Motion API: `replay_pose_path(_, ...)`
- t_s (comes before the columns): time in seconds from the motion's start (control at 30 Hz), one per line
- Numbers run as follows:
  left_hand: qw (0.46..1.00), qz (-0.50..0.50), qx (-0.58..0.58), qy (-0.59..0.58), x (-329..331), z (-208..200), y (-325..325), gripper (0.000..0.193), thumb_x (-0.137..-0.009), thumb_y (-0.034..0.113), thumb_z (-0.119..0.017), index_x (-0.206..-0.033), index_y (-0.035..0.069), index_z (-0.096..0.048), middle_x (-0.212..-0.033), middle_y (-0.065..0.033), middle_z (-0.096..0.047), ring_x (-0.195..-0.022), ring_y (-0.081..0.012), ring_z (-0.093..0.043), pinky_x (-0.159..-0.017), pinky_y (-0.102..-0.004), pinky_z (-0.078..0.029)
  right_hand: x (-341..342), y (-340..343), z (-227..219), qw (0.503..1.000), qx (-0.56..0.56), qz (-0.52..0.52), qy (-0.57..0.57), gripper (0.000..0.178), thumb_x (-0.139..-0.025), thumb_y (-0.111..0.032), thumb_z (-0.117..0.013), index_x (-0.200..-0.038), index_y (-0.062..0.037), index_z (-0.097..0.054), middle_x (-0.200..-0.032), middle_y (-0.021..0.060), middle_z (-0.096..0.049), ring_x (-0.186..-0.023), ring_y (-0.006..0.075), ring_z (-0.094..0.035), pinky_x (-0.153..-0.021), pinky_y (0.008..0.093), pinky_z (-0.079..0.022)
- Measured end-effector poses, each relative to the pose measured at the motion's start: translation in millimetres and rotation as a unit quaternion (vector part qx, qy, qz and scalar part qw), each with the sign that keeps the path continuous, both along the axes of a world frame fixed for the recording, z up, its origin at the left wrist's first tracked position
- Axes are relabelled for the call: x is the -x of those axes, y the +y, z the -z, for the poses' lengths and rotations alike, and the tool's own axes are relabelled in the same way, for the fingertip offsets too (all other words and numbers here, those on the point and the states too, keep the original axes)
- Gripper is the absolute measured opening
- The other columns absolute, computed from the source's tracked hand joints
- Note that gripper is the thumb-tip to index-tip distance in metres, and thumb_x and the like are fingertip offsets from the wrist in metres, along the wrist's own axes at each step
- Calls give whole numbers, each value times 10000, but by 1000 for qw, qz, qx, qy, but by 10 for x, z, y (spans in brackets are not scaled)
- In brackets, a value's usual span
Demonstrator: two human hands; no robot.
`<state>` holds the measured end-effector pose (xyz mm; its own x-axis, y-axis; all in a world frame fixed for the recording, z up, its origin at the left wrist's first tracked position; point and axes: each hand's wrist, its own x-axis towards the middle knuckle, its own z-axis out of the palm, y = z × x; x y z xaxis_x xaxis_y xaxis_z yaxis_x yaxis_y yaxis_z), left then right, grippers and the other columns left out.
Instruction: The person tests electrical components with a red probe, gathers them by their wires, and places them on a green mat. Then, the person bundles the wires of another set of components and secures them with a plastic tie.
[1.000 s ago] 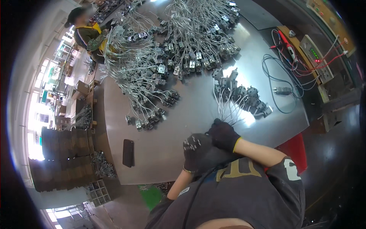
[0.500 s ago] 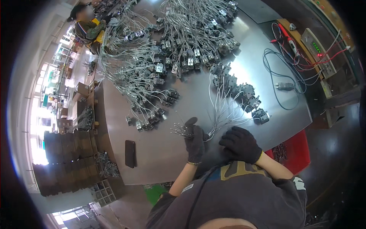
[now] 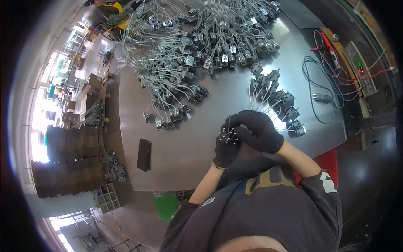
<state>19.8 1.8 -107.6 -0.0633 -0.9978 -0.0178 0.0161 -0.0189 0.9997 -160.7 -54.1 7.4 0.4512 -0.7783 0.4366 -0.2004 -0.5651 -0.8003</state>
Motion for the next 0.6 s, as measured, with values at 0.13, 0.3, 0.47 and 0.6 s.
replay_pose_path(0.13, 960, 73, 79, -258, -59, -119, -55, 420, -931, 224, -690, -1312, 85, -580, -1288, -114, -610, -1226, -272, -587, -1064, -410, -484, -14, -168, -53, 992, 48, -77, 84, 246, -937, -211, -663, -1156, -102, -685, -1040, 107, -695, -957, 344, -654, -837, 450, -537)
replay_pose_path(0.3, 963, 38, -14, -268, -52, -226, -76, 468, -879, 183, -749, -1320, 117, -607, -1306, -101, -638, -1246, -288, -599, -1071, -412, -488, -58, -325, 132, 985, 78, -132, 75, 260, -953, -255, -646, -1164, -111, -696, -1037, 121, -697, -994, 357, -653, -871, 477, -529)
replay_pose_path(0.47, 959, 78, 59, -267, -116, -198, -122, 345, -915, 159, -720, -1249, 93, -666, -1200, -114, -720, -1113, -244, -698, -956, -363, -560, -34, -349, -122, 985, 62, -156, 49, 254, -960, -259, -641, -1156, -107, -696, -1011, 139, -693, -936, 370, -659, -855, 479, -527)
replay_pose_path(0.6, 978, 18, 83, -192, -66, -402, -170, 276, -931, 42, -631, -1197, 76, -697, -1071, -135, -756, -1009, -279, -742, -852, -386, -581, -39, -280, -145, 997, 51, -50, 24, 262, -926, -234, -700, -1141, -83, -693, -1030, 132, -711, -929, 343, -687, -841, 443, -537)
